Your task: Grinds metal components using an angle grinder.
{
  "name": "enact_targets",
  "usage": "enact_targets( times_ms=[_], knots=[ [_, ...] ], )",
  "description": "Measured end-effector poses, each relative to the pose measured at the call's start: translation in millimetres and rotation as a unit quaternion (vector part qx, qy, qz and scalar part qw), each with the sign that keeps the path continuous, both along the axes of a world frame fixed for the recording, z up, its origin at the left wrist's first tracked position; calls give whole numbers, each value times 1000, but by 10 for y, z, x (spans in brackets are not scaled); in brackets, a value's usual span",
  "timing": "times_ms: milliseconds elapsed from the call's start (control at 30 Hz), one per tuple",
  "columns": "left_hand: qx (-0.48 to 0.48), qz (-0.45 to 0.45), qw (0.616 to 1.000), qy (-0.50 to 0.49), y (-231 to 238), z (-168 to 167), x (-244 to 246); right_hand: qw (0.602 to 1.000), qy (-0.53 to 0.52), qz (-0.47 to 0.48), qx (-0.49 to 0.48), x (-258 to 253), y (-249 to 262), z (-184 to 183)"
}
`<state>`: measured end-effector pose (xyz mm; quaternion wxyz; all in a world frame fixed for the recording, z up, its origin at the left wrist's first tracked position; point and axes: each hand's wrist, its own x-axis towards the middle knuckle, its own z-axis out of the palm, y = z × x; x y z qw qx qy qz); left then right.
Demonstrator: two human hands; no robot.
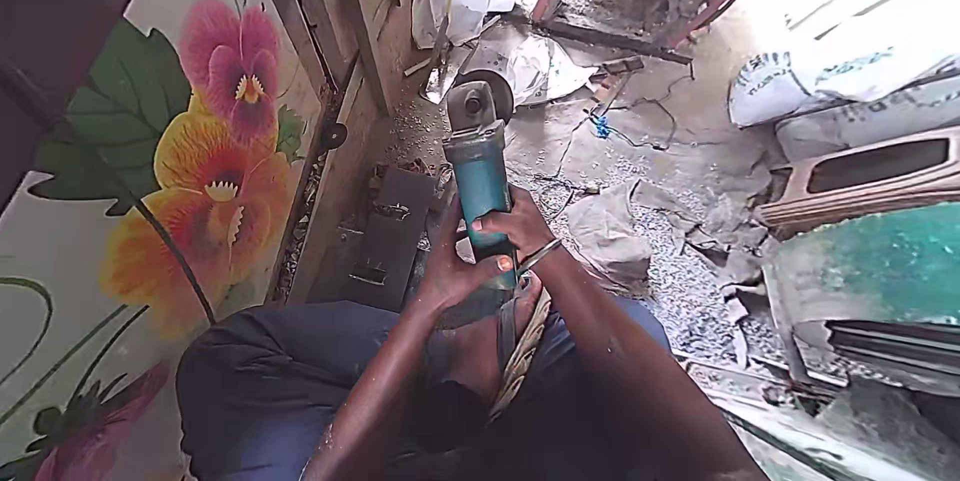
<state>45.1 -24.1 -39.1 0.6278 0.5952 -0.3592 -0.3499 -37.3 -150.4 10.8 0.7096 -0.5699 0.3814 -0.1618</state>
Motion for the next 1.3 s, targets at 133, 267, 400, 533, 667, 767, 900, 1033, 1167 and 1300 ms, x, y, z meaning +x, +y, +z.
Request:
enact_targets(
  times_ms=[133, 267, 400, 533, 667, 767, 900, 1033, 1167, 1300],
  knots=[
    [-26, -28, 997, -63, 51, 31, 41, 998, -40, -29, 36, -68, -57, 99],
    [-30, -33, 999, -26, 67, 4, -100, 1000, -19, -18, -12, -155, -123, 103],
    [2, -12, 996, 83, 39, 24, -237, 992, 64, 45, -95, -197, -175, 19],
    [22, 43, 954, 297, 28, 124, -247, 906, 289, 178, -254, -137, -214, -76],
    [65, 95, 871, 478, 30, 16, -175, 802, 414, 293, -315, -9, -9, -86],
    [85, 162, 805, 564, 2, -199, -198, 737, 464, 357, -338, 115, 182, -145],
    [43, 226, 753, 617, -4, -371, -255, 687, 479, 397, -375, 197, 273, -241],
    [20, 274, 737, 617, -55, -397, -305, 664, 449, 413, -432, 222, 223, -292],
    [28, 294, 728, 619, -49, -488, -268, 649, 463, 429, -426, 363, 305, -302],
    [38, 307, 733, 606, -30, -607, -203, 636, 489, 444, -400, 495, 349, -393]
  ],
)
